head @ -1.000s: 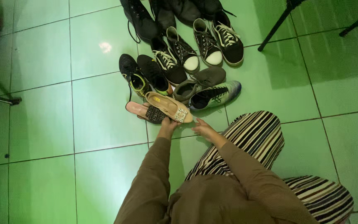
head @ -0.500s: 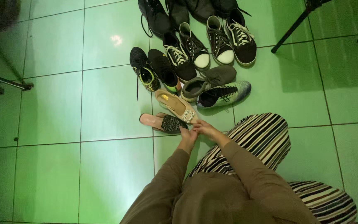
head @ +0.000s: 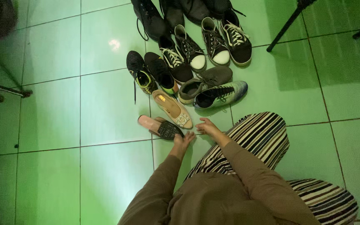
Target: The person removes various shoes from a plastic shoe rack and places them on the floor. They then move a small table and place a pair of black boots on it.
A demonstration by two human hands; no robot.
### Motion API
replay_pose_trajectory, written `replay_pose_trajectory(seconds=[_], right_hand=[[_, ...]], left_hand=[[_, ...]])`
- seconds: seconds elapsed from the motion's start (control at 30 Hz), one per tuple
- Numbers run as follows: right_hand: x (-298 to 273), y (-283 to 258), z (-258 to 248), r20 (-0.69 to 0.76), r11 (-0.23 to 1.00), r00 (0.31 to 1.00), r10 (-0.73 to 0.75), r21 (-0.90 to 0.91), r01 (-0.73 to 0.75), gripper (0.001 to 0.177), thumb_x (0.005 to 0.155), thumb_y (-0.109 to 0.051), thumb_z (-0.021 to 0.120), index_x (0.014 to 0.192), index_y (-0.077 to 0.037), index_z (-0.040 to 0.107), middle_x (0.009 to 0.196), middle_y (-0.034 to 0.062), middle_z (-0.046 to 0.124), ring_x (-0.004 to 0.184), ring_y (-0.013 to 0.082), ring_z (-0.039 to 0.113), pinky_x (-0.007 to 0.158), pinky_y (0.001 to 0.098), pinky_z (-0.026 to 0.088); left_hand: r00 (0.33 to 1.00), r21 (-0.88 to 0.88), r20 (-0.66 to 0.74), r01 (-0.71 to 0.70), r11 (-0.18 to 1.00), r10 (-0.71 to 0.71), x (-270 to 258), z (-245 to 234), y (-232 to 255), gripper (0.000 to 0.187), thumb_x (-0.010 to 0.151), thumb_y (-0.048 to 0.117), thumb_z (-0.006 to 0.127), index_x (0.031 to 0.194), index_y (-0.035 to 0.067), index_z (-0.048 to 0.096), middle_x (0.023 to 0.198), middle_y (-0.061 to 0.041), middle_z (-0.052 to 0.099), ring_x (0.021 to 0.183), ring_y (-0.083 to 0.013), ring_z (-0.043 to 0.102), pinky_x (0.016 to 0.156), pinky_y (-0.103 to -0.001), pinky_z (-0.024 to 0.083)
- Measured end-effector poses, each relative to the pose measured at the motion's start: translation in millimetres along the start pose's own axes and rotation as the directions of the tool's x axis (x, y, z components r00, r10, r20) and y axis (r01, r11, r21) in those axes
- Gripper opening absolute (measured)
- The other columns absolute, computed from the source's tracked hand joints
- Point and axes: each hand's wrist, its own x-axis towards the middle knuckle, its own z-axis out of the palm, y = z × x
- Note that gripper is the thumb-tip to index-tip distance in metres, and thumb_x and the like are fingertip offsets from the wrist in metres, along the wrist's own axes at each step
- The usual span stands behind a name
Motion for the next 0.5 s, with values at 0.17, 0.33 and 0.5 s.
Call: replay_pose_trajectory(seconds=[0.17, 0.33, 0.5], right_hand=[[0, -1, 1, -0.012, 1.000, 1.000, -0.002, -0.021, 0.001, 0.081, 0.088, -0.025, 0.074, 0.155, -0.006, 0.032, 0.120, 0.0135, 0.066, 0.099, 0.0213, 0.066, 0.085, 0.0384, 0.053], [-1, -4, -2, -0.007, 0.998, 1.000, 0.029, -0.051, -0.030, 0.082, 0.088, -0.026, 0.073, 0.156, -0.007, 0.031, 0.115, 0.0165, 0.067, 0.097, 0.0225, 0.065, 0.084, 0.0391, 0.053], [-11, -9, 0, -0.032, 0.998, 0.999, 0.040, -0.043, -0.041, 0.081, 0.087, -0.026, 0.074, 0.155, -0.010, 0.033, 0.116, 0.0122, 0.065, 0.099, 0.0204, 0.066, 0.085, 0.0389, 0.053]], left_hand=[[0.975, 0.371, -0.212, 0.012, 0.928, 0.072, -21, -19, -16, 0.074, 0.097, 0.046, 0.037, 0.160, 0.009, 0.020, 0.159, -0.027, 0.037, 0.133, -0.0483, 0.050, 0.104, -0.071, 0.041], [0.711, 0.928, -0.238, -0.035, 0.371, 0.662, -18, -22, -25, 0.116, 0.078, 0.045, 0.082, 0.159, 0.008, 0.008, 0.155, -0.035, 0.024, 0.138, -0.0515, 0.037, 0.110, -0.061, 0.038], [0.744, 0.998, -0.030, 0.059, -0.021, 0.667, -19, -7, -30, 0.135, 0.074, 0.041, 0.091, 0.164, 0.023, -0.007, 0.160, -0.038, -0.009, 0.142, -0.0589, 0.022, 0.114, -0.061, 0.029]])
